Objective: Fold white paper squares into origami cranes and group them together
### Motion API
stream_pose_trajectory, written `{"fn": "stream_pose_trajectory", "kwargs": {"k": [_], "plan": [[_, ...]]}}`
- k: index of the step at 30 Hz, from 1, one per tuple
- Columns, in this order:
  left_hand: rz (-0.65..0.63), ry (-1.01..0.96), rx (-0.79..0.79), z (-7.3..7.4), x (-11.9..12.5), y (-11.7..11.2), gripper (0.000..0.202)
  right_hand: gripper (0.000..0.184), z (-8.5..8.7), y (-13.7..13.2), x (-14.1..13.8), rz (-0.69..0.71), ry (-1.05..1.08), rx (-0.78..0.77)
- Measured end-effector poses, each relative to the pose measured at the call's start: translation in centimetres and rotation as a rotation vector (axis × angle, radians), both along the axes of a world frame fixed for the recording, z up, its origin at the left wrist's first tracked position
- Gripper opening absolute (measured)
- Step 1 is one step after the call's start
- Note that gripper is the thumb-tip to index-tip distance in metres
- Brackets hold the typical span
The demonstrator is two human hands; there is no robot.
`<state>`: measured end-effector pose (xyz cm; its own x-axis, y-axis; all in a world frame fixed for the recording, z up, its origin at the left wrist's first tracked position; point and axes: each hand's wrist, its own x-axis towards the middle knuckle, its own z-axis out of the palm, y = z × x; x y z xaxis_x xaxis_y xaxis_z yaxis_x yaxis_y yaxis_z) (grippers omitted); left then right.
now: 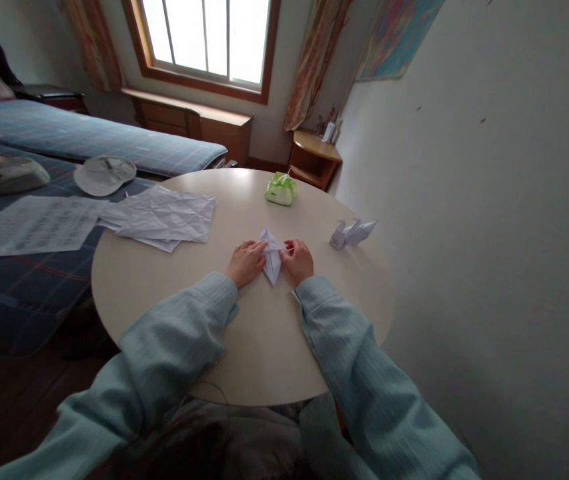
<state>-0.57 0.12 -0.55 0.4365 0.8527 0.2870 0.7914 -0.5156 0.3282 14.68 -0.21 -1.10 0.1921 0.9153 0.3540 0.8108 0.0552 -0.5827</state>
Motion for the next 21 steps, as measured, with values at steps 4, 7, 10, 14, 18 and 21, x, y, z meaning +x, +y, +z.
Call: {"fn": "stream_pose_trajectory", "kwargs": {"k": [4, 7, 10, 14, 18, 21], "plan": [[-0.024, -0.010, -0.005, 0.06, -0.02, 0.01, 0.041, 0.013, -0.03, -0.10, 0.01, -0.043, -0.040, -0.032], [-0.023, 0.001, -0.007, 0.04, -0.04, 0.00, 0.036, 0.011, -0.07, -0.07, 0.01, -0.049, -0.054, -0.040], [-0.010, 0.006, -0.010, 0.08, -0.05, -0.08, 0.034, 0.012, 0.11, -0.09, -0.02, -0.064, -0.055, -0.061], [-0.005, 0.016, -0.001, 0.23, -0.05, -0.21, 0.033, 0.013, 0.44, -0.16, -0.11, -0.072, -0.061, -0.080], [0.001, 0.031, 0.007, 0.25, -0.08, -0.17, 0.033, 0.015, 0.48, -0.14, -0.14, -0.055, -0.067, -0.095], [0.000, 0.034, 0.012, 0.11, -0.11, -0.10, 0.033, 0.017, 0.41, -0.12, -0.12, -0.044, -0.069, -0.082]]}}
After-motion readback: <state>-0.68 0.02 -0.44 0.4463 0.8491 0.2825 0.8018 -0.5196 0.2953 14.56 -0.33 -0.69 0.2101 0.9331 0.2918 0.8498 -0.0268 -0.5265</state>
